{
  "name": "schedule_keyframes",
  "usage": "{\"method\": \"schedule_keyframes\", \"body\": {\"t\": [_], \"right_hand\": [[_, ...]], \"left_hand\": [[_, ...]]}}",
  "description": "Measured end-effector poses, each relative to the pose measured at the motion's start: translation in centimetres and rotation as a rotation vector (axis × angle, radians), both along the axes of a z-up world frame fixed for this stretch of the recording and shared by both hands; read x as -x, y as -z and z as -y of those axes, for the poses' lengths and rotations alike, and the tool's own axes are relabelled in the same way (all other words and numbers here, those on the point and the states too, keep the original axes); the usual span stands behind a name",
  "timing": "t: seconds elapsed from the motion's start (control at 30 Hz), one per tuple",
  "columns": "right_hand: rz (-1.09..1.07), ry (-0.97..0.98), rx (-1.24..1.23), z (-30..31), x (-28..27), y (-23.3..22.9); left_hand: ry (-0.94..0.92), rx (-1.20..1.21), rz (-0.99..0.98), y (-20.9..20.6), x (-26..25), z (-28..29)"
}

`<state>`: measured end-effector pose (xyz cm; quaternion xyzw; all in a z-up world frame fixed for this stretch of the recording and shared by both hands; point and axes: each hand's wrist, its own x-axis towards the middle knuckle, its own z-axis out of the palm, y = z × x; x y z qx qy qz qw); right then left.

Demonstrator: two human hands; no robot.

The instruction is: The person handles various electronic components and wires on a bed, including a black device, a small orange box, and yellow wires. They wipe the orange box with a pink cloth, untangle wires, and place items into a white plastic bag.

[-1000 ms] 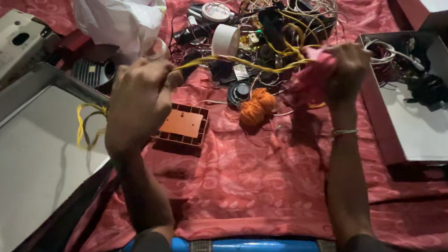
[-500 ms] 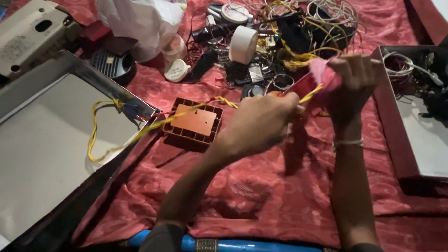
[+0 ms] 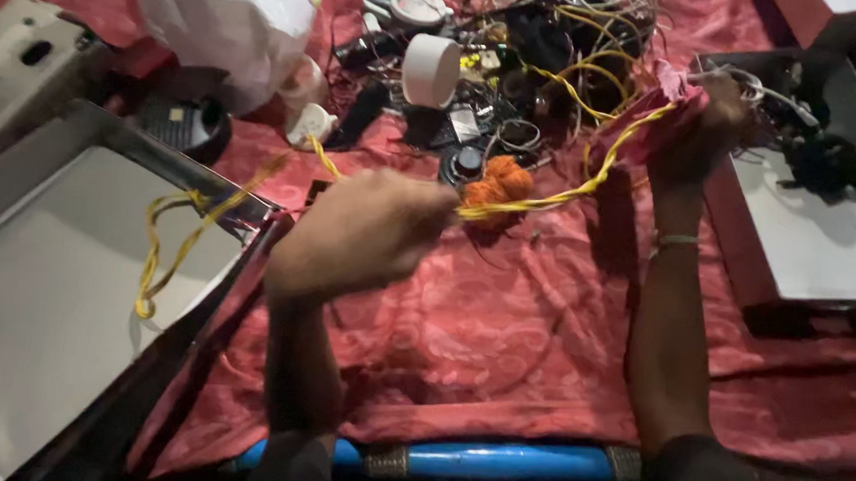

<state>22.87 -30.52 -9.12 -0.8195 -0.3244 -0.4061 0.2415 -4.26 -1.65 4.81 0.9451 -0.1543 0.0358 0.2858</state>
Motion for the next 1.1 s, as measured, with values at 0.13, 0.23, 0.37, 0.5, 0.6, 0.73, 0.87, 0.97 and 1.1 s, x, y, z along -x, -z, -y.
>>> {"method": "schedule_keyframes", "body": {"t": [0.13, 0.23, 0.37, 0.5, 0.6, 0.73, 0.87, 0.97, 1.1], "right_hand": [[0.184, -0.063, 0.085, -3.1, 3.6, -3.8], [0.242, -0.117, 0.128, -3.9, 6.8, -5.6], [0.272, -0.147, 0.129, -4.2, 7.9, -7.1], [0.11, -0.231, 0.035, -4.5, 5.3, -5.3], [-0.024, -0.194, 0.013, -4.3, 3.1, -2.7], [-0.036, -0.164, 0.004, -3.6, 0.6, 0.2], [-0.049, -0.095, -0.047, -3.2, -0.6, 1.7], [-0.031, -0.046, -0.042, -1.6, -1.3, 1.3], [-0.006, -0.018, -0.041, -0.8, -0.1, 0.2]], "left_hand": [[-0.113, -0.148, 0.613, 1.9, -2.9, 1.2], [-0.18, -0.052, 0.264, 3.9, -4.5, 5.2], [-0.215, 0.139, 0.068, 3.6, -4.9, 7.8], [-0.215, 0.171, 0.104, 2.3, -3.6, 8.6], [-0.135, 0.061, 0.079, 1.4, -2.1, 8.8], [0.019, 0.034, 0.083, -0.5, 0.7, 9.5], [0.225, 0.085, 0.005, -4.1, 4.0, 7.7], [0.276, 0.168, 0.042, -4.5, 5.7, 6.4], [0.244, -0.004, 0.078, -3.4, 4.5, 5.5]]}}
